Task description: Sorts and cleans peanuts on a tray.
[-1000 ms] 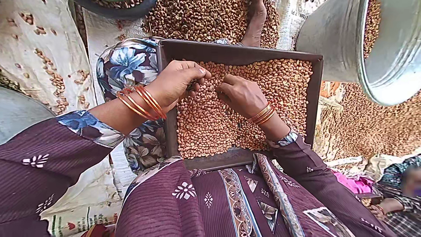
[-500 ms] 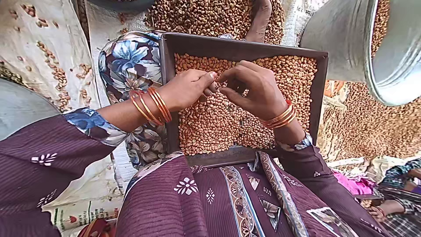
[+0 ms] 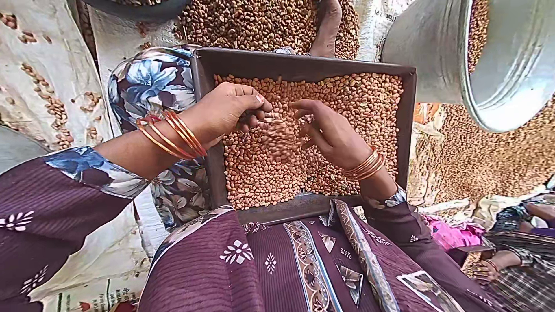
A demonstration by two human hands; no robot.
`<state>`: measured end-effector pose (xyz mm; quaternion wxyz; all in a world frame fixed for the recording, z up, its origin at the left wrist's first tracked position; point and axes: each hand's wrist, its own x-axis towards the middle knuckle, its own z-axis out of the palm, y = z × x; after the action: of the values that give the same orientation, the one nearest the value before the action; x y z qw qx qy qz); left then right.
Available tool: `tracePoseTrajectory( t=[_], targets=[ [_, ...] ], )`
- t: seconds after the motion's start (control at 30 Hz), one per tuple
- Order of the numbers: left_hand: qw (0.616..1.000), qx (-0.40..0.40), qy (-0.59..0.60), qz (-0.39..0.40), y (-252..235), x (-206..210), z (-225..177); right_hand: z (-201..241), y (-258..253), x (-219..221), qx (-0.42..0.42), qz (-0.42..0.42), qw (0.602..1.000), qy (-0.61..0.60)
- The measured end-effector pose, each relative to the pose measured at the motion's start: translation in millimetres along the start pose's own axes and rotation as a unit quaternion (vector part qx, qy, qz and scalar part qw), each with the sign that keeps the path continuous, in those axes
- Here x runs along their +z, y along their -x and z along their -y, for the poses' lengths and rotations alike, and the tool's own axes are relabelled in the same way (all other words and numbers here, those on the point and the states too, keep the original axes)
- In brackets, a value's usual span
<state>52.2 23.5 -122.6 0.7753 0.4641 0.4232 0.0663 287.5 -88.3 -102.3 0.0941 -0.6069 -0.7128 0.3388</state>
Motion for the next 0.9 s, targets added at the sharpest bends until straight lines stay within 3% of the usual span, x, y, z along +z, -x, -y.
tracePoseTrajectory(
  t=[0.03, 0.1, 0.17, 0.23, 0.3, 0.33, 0.37, 0.43, 0.53, 0.7, 0.9],
  targets=[
    [1.000, 0.001, 0.000, -0.001, 0.6, 0.0, 0.0, 2.0, 3.5, -7.4, 0.015, -0.030, 0.999, 0.032],
    [1.000, 0.010, -0.001, -0.008, 1.1, 0.5, 0.0, 6.4, 15.7, -21.6, 0.121, -0.042, 0.982, 0.136],
    [1.000, 0.019, -0.014, -0.013, 1.3, 0.3, -0.7, 8.4, 29.9, -20.4, 0.236, 0.022, 0.951, 0.201],
    [0.998, 0.038, -0.050, -0.006, 0.6, -0.3, 1.1, 14.4, 36.1, -4.0, 0.291, 0.142, 0.924, 0.203],
    [0.993, 0.051, -0.105, 0.002, -0.1, -0.7, 3.4, 29.2, 37.1, 9.4, 0.210, 0.254, 0.936, 0.125],
    [0.990, 0.057, -0.131, 0.006, 0.0, -0.4, 4.6, 30.6, 39.3, 13.9, 0.113, 0.256, 0.958, 0.064],
    [0.985, 0.063, -0.158, 0.011, 0.2, 0.0, 5.9, 29.7, 39.0, 16.3, 0.023, 0.225, 0.974, 0.006],
    [0.978, 0.067, -0.196, 0.019, 0.8, 0.4, 7.5, 26.4, 28.3, 10.9, -0.051, 0.111, 0.992, 0.002],
    [0.976, 0.065, -0.207, 0.014, 2.2, 0.6, 5.6, 4.6, -1.1, 1.3, -0.023, -0.030, 0.994, 0.101],
    [0.974, 0.073, -0.214, 0.004, 2.2, -1.4, 6.4, -15.4, -23.0, 24.3, -0.016, -0.043, 0.984, 0.169],
    [0.944, 0.081, -0.318, 0.041, 4.1, 0.8, 5.7, -12.7, -20.7, 25.6, -0.025, -0.048, 0.982, 0.180]
  ],
)
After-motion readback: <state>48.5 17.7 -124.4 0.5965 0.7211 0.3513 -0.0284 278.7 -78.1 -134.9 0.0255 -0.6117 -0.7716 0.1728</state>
